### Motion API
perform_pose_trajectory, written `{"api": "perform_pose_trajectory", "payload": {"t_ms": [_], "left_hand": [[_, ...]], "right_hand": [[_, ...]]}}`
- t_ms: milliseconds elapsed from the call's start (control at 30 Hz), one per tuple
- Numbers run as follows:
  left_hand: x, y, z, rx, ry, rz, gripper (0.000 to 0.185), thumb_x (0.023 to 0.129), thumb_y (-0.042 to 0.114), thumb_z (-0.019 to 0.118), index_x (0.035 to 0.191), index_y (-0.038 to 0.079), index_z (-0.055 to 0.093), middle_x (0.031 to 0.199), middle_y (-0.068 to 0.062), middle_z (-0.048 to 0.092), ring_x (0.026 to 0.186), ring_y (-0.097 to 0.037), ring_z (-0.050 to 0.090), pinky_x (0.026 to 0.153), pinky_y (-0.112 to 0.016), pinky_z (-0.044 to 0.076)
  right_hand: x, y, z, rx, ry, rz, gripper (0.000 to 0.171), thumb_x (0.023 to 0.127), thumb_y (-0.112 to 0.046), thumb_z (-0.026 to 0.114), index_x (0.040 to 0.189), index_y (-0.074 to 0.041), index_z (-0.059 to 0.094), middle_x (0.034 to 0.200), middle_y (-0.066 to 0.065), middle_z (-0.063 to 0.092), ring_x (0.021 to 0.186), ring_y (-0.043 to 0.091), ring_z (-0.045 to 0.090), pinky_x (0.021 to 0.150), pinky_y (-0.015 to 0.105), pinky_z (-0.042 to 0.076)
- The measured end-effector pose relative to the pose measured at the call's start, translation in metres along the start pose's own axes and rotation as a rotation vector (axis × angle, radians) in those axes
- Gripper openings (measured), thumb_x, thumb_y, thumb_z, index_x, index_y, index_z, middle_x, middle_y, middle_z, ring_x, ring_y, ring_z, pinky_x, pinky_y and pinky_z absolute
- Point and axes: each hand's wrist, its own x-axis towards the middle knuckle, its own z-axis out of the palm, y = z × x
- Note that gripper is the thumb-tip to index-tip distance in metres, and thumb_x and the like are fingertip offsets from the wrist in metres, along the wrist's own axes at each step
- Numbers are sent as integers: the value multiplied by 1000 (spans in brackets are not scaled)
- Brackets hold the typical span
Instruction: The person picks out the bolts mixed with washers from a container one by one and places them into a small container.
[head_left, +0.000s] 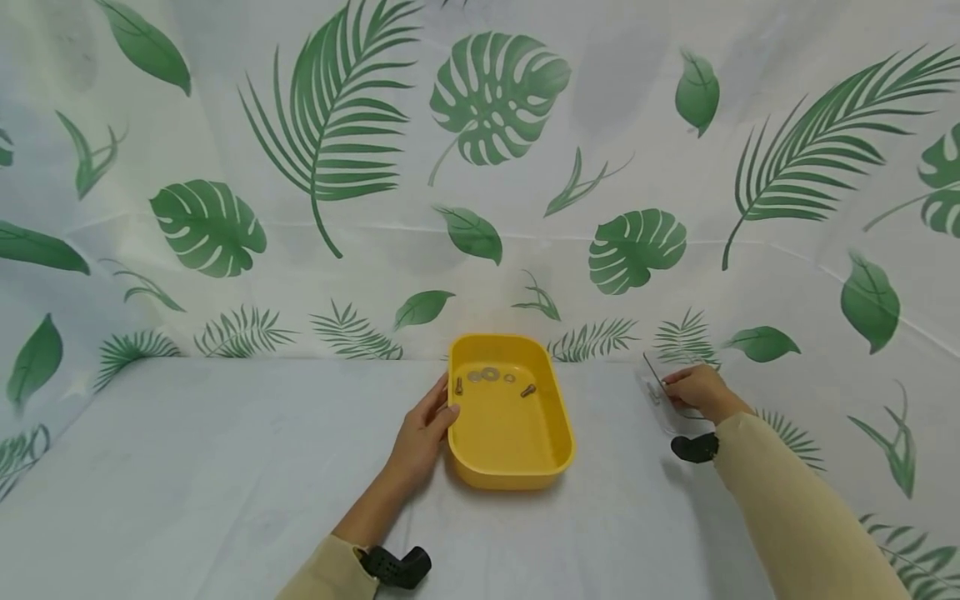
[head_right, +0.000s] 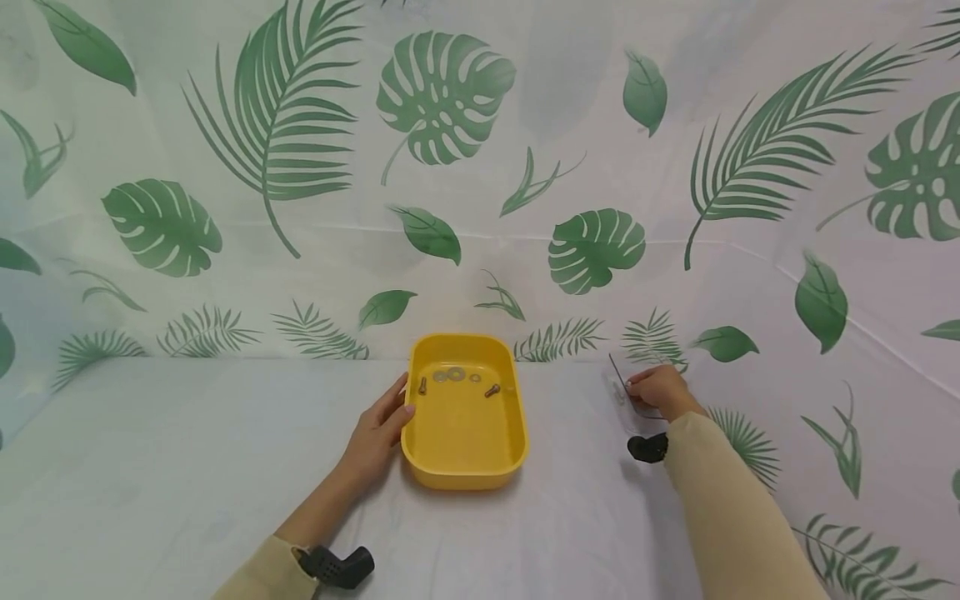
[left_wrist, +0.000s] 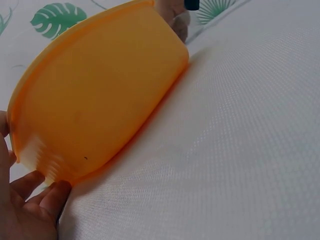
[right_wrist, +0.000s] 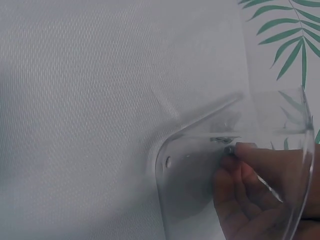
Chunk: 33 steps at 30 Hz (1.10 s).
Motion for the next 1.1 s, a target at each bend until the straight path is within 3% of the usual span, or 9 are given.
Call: {"api": "perform_pose_trajectory", "payload": {"t_ms": [300,533,733,833,967,1100], "left_hand": [[-1,0,-1,-52,-33,55,58,106,23,50,161,22,30,161,-14,41,147,-31,44,114,-45,47],[-2,1,-2,-45,-44,54,59,106,25,50,161,23,28,162,-13,39,148,-31,42,115,-45,46],[-2,2,-3,-55,-37,57,58,106,25,50,161,23,29,162,-13,40,147,-30,43,114,-45,46],[-2,1,-2,-58,-42,49,58,107,24,49,161,24,29,162,-13,39,148,-30,42,114,-45,46],[-3,1,-2,-51,-38,48,58,106,24,50,161,24,29,162,-13,39,149,-31,41,115,-45,46],[-3,0,-1,-52,-33,54,58,106,24,50,161,24,30,162,-13,40,148,-31,41,114,-45,46]], "right_hand": [[-1,-4,3,-32,16,31,31,97,-6,60,122,10,62,93,9,66,83,19,59,67,24,51],[-3,-5,4,-25,33,52,33,97,-9,60,126,9,62,102,14,66,89,22,60,73,27,51],[-7,-15,-2,-33,51,-25,37,97,-13,59,126,10,60,102,14,68,88,20,65,75,30,56],[-13,-28,-4,-3,92,-56,40,99,-14,57,131,11,57,111,20,68,97,27,68,88,39,60],[-24,-53,-2,48,110,-110,46,103,-19,52,139,9,52,130,27,61,118,38,63,107,49,52],[-43,-85,3,50,70,-218,48,105,-23,51,141,9,50,133,28,60,106,29,68,100,37,57]]}}
